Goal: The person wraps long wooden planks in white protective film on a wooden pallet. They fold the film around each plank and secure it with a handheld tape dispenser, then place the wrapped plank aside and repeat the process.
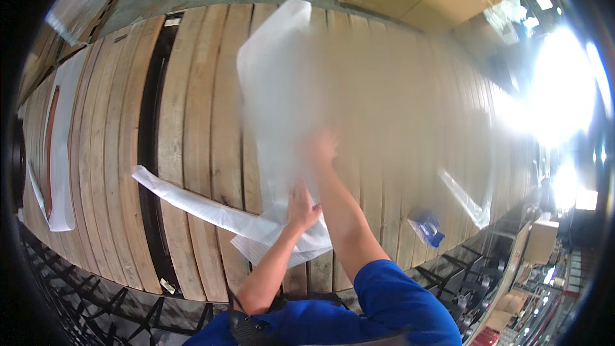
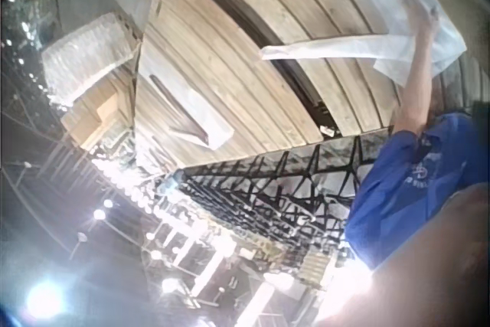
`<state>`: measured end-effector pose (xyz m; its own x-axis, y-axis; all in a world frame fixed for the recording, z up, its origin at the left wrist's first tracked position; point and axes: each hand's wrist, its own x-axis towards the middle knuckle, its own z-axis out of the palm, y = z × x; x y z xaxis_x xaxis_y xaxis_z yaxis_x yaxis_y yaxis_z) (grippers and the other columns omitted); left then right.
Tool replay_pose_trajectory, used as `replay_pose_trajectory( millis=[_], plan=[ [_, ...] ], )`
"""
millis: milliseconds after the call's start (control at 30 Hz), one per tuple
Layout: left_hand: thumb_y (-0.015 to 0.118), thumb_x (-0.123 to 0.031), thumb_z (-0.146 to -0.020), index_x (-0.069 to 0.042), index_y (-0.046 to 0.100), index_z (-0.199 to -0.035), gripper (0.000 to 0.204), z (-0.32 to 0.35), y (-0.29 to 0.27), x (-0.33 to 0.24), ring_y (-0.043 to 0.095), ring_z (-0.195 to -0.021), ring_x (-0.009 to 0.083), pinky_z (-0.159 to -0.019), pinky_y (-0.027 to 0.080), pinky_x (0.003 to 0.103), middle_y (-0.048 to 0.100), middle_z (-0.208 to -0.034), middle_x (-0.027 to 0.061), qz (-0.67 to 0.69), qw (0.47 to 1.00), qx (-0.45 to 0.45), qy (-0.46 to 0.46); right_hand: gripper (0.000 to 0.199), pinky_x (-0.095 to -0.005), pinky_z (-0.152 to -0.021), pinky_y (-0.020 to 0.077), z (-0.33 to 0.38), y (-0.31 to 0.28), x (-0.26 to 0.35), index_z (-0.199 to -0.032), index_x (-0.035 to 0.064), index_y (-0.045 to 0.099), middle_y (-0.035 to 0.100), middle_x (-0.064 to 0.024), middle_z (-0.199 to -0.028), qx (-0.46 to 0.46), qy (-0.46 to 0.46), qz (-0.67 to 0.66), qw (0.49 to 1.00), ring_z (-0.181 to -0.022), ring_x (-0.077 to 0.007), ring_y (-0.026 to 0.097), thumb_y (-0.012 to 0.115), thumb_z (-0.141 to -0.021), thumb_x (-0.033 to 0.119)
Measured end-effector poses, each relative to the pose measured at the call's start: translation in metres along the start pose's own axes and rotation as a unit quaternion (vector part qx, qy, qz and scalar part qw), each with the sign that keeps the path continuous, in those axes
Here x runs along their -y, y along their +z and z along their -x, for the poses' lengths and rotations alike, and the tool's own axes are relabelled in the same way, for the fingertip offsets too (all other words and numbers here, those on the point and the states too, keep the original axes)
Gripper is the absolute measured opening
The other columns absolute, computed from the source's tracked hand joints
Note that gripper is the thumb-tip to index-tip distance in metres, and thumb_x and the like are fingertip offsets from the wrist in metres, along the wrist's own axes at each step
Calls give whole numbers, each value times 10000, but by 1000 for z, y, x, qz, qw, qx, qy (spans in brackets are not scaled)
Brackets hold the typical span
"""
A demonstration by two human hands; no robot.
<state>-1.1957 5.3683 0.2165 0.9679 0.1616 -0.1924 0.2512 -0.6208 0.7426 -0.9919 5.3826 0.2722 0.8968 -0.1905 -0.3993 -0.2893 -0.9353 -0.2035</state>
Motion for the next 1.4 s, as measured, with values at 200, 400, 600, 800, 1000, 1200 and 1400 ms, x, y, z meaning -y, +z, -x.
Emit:
replay_pose_trajectory(
  millis=[200, 400, 600, 800, 1000, 1200, 1400],
  plan=[
    [580, -339, -1001, 69, 226, -1552, 771, -16, -69, -5, 286, -1493, 259, -1221, 230, 327, 295, -1611, 191, 522, 832, 149, -117, 956, -491, -1073, 446, 57, -39, 1, -1365, -1, 442, 442, -161, -1404, -81, 24, -46, 995, -1369, -349, 395, 861, -570, 325],
    [347, -389, -1104, 17, 446, -1476, 559, -7, -165, -28, 496, -1329, 194, -1156, 343, 362, 542, -1436, 98, 681, 710, 176, 37, 847, -499, -980, 457, 238, -111, 5, -1309, -12, 467, 497, -180, -1230, -277, -79, -120, 950, -1234, -390, 471, 858, -605, 249],
    [747, -144, -901, -25, 598, -1287, 430, 46, -277, -128, 645, -1059, 141, -906, 525, 320, 680, -1207, 71, 632, 757, 122, 111, 639, -451, -951, 454, 329, -125, -85, -1257, -12, 525, 539, -126, -1155, -257, -244, -299, 886, -1099, -300, 540, 829, -752, 233],
    [811, -174, -843, -20, 655, -1204, 423, 122, -333, -153, 667, -1021, 151, -903, 529, 331, 715, -1107, 66, 556, 803, 134, 170, 336, -422, -961, 458, 292, -214, -94, -1260, 7, 591, 607, -100, -1246, -75, -293, -575, 760, -1114, -245, 588, 573, -1014, 235],
    [844, -189, -813, -24, 685, -1138, 397, 166, -341, -142, 672, -977, 146, -885, 532, 324, 727, -1047, 59, 572, 789, 156, 164, 538, -380, -946, 521, 284, -302, 95, -1331, 24, 570, 663, -109, -1211, 251, -223, -651, 681, -1093, -195, 636, 374, -1068, 451],
    [838, -138, -812, -25, 649, -1214, 459, 192, -344, -141, 652, -1047, 160, -953, 504, 343, 708, -1122, 58, 588, 786, 137, 134, 470, -374, -916, 539, 296, -348, 172, -1294, 28, 593, 677, -99, -1175, 323, -324, -584, 671, -1047, -190, 655, 440, -1060, 406],
    [857, -128, -783, -25, 564, -1334, 633, 196, -330, -122, 608, -1151, 199, -1019, 467, 363, 662, -1228, 73, 591, 790, 113, 121, 403, -368, -886, 557, 307, -419, 156, -1256, 31, 616, 691, -88, -1140, 238, -422, -596, 640, -1001, -185, 674, 505, -1053, 360]
  ],
)
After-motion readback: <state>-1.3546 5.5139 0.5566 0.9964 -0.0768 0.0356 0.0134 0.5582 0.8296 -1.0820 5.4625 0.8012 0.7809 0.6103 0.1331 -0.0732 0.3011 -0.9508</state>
